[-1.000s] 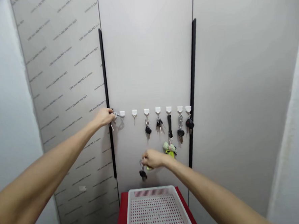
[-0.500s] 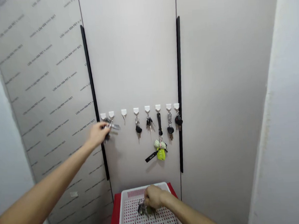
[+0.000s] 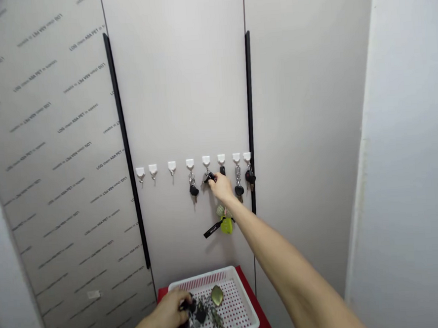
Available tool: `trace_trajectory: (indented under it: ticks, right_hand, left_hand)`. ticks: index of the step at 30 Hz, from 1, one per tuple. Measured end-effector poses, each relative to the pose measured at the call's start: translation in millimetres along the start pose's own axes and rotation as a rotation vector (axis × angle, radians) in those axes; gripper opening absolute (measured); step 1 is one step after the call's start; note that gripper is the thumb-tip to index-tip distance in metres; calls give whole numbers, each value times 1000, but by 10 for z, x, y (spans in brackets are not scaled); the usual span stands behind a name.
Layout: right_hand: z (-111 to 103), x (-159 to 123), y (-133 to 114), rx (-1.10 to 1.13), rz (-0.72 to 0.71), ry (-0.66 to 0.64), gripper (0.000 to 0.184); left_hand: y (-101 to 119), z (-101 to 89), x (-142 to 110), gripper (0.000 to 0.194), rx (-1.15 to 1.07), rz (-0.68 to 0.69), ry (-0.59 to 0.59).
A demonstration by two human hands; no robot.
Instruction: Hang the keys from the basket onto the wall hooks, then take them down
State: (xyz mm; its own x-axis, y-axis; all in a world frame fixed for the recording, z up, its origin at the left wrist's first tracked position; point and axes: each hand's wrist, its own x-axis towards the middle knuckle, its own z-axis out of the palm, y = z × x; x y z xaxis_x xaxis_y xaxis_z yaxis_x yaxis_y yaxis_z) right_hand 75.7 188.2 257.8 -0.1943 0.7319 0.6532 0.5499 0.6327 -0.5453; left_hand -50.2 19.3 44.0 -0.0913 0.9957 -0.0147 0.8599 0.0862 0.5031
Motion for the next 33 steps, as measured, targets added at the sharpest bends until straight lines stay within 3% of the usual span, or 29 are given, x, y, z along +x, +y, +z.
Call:
trace_trajectory:
  ticks: [3,7,10,13,17,20,23,25,27,30,32,33]
  right_hand:
    - [-97,61,27,32,-3,3,24]
    - [-248,222,-105,59,-14,39,23]
    - [-295,328,-276,117,-57,49,24]
    - [-336,360,-414,203,-88,20,25]
    - [-397,196,-404,192,-139,-112,21]
    - [-322,-117,-201,123,-172,-296,19]
    - [-68,-553,118,63,-151,-503,20]
    - [152,-869,339,40,-119,-638,21]
    - [339,-1152,523,8,-108,-744,22]
    - [437,-1372,665,-12,-135,-868,22]
    - [354,-1302,657,36,-137,-788,21]
    - [279,-1200,631,70,-127,-664,21]
  left_hand:
    - [200,-447,191,32,-40,-1,166]
    - [741,-1229,599,39,-182,4,594]
    - [1110,-1544,898,47,-231,-134,739]
    - [1275,-1594,1091,34,-226,-217,739]
    - [1274,-1678,1129,20,-387,-90,705]
    - [1287,-1909,1036,21,-651,47,682]
    - [1364,-2157,948,19,-781,124,648]
    - [1428,-2273,925,17,-709,102,620]
    - [1488,-2356,924,14,-504,60,588]
    - [1564,-2454,922,7,-135,-23,449]
    - [1601,-2507,911,7,-87,-56,385]
    - [1612,-2523,905,7,-144,-55,404]
